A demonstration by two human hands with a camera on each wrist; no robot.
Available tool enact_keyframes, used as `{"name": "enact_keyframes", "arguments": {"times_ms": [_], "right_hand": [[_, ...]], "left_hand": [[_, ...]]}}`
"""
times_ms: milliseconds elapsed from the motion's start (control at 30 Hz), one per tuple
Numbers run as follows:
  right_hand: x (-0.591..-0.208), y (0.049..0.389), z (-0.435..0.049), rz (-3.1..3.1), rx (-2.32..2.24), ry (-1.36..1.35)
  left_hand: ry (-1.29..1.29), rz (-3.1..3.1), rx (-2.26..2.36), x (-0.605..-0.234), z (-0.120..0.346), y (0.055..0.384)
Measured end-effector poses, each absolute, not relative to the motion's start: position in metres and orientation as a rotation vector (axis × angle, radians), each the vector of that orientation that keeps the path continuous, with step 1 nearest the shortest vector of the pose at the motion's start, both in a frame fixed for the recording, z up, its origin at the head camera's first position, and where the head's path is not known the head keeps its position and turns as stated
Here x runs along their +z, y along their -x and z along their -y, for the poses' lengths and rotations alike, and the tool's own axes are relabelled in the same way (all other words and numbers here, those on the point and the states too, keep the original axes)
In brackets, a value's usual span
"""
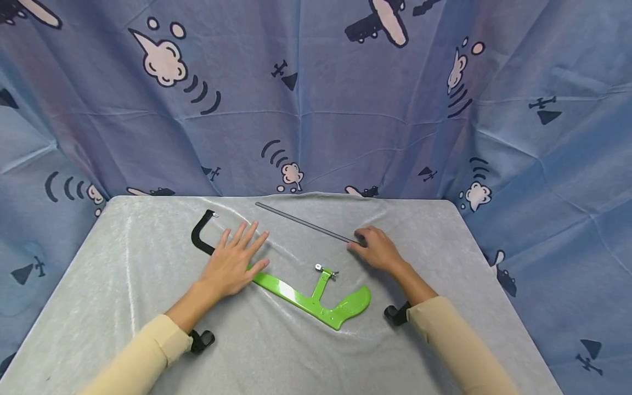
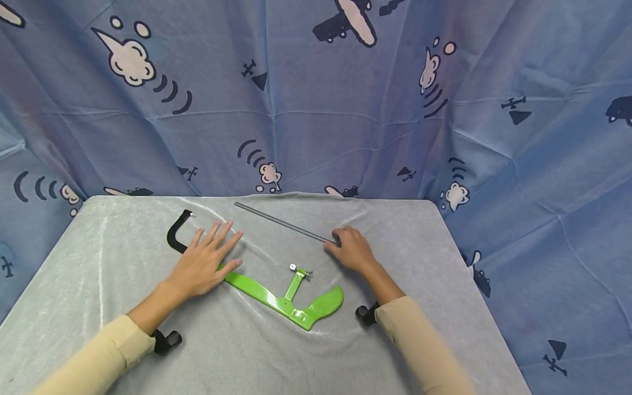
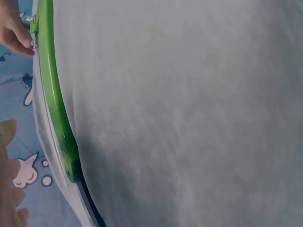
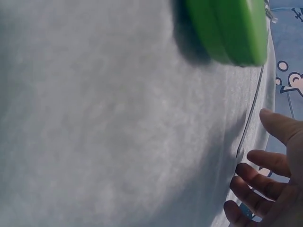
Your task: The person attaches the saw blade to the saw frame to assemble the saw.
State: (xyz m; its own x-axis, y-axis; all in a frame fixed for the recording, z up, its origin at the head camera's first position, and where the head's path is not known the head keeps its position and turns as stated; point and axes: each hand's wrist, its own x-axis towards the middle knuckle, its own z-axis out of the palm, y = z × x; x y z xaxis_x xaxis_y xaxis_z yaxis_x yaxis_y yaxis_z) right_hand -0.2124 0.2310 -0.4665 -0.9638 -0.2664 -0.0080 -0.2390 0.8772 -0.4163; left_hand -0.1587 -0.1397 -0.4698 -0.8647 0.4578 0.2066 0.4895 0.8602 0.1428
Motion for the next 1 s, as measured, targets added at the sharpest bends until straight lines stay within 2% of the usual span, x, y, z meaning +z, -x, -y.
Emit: {"name": "enact_keyframes", "arguments": {"times_ms": [467, 1000], "right_hand": [[-0.474, 0.223, -0.227, -2.931, -0.861, 0.491], [-0.474, 0.233, -0.222, -2.919, -0.903, 0.377]], "left_hand": [[0.812, 2.868, -0.379, -0.469, 0.119, 0.15], [0.87, 2.87, -0.592, -0.472, 0.089, 0.139]]}}
